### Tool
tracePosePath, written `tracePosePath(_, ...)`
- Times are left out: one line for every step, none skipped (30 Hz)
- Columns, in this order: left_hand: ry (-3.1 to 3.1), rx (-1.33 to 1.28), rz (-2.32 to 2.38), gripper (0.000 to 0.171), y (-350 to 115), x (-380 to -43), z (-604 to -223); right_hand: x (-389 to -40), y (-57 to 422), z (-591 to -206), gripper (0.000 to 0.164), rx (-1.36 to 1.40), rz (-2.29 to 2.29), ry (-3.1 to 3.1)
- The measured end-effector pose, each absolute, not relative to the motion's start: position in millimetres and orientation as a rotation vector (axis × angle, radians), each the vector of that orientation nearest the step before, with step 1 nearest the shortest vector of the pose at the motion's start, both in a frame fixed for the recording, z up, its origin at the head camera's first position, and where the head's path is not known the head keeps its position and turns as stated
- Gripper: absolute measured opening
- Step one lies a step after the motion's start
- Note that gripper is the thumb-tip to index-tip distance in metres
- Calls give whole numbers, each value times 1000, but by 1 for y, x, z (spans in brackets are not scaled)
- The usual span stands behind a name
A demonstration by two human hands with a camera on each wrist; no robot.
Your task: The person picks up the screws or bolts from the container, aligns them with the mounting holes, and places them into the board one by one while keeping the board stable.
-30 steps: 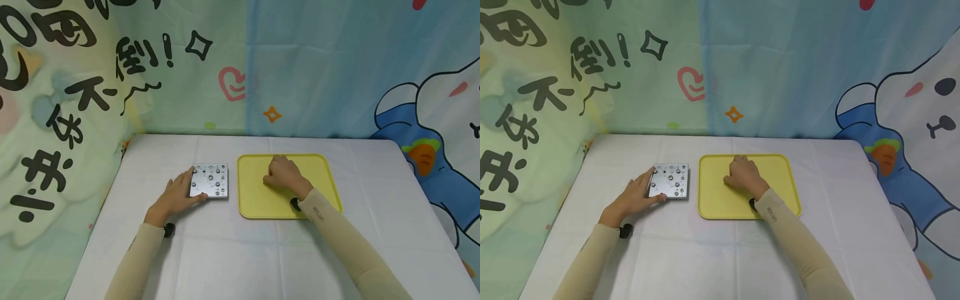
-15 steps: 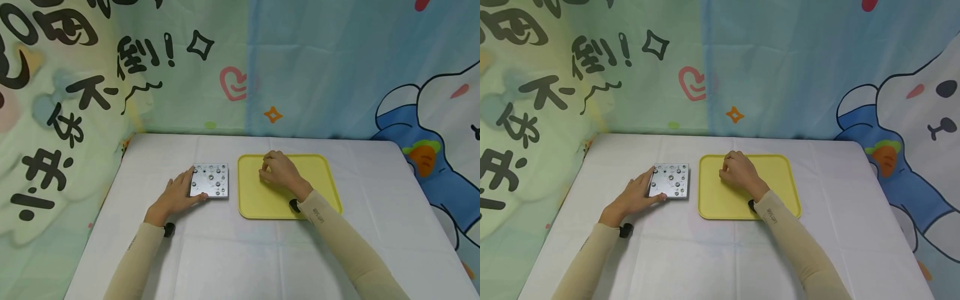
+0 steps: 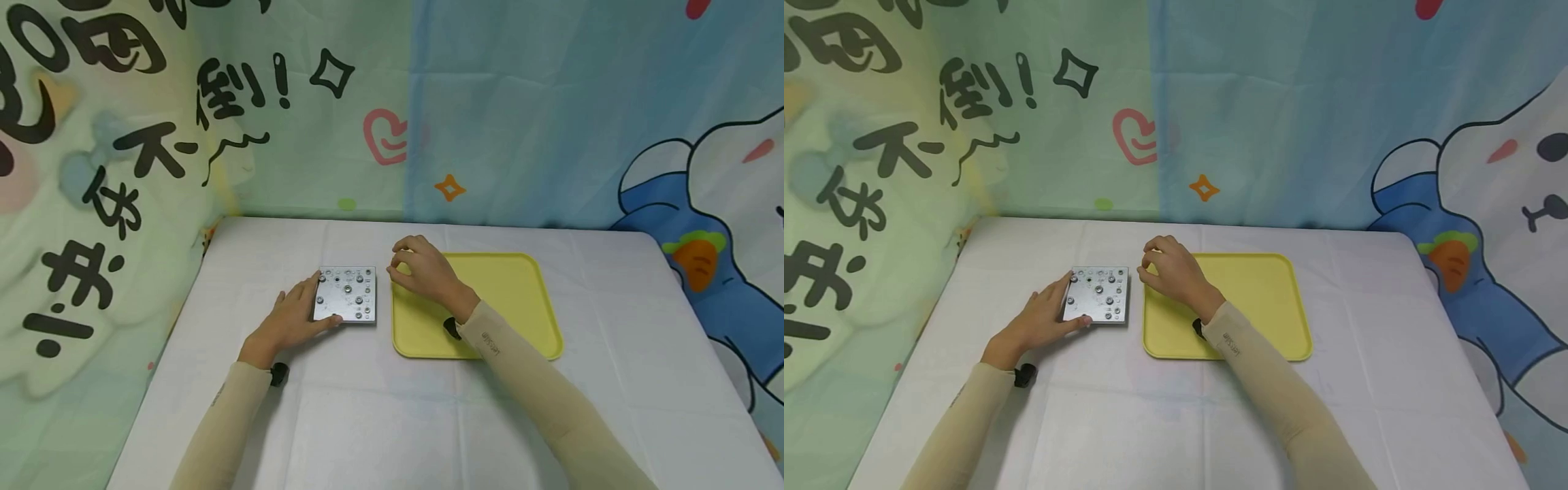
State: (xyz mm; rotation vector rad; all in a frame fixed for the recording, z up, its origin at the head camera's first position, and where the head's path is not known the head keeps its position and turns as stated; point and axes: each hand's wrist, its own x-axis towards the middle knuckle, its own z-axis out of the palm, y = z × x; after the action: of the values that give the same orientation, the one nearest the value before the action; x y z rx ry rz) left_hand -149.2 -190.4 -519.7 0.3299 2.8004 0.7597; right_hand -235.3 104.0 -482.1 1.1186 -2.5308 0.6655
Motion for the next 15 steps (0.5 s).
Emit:
tracePosePath(2799, 330, 760, 114, -190, -149, -520, -236, 100, -482, 11, 1124, 666, -2525)
tracePosePath(2797, 331, 760, 114, -190, -150, -520, -237, 96, -481, 11, 1132, 669, -2518)
tracePosePath(2797, 327, 756, 114, -190, -150, -520, -238, 91, -481, 11, 1137, 672, -2517)
tracePosePath(2797, 323, 751, 114, -191, -150, -520, -239, 87, -480, 11, 1142, 676, -2515)
tracePosePath(2796, 319, 749, 114, -191, -150, -520, -240, 82, -480, 11, 1147, 681, -2518)
tracePosePath(2796, 315, 746, 114, -191, -150, -520, -241, 78, -480, 12, 1149, 687, -2523)
tracePosePath(2795, 315, 747, 114, -191, -150, -520, -242, 74, -479, 12, 1152, 700, -2529)
tracePosePath(2794, 312, 744, 114, -191, -151, -519, -242, 70, -479, 12, 1152, 717, -2540)
tracePosePath(2793, 309, 743, 114, -191, -151, -519, -243, 66, -478, 12, 1148, 731, -2555)
tracePosePath(2793, 313, 743, 114, -191, -151, -519, -243, 62, -478, 13, 1145, 743, -2571)
tracePosePath(2791, 315, 744, 114, -191, -151, -519, -243, 60, -478, 13, 1140, 756, -2588)
tracePosePath(2791, 317, 743, 114, -191, -151, -519, -243, 57, -478, 13, 1139, 767, -2595)
tracePosePath(2789, 319, 744, 114, -191, -151, -519, -244, 54, -478, 13, 1139, 775, -2601)
tracePosePath(2790, 321, 741, 115, -191, -151, -520, -244, 52, -479, 13, 1136, 783, -2610)
tracePosePath(2790, 324, 740, 115, -191, -151, -520, -245, 50, -481, 13, 1133, 779, -2620)
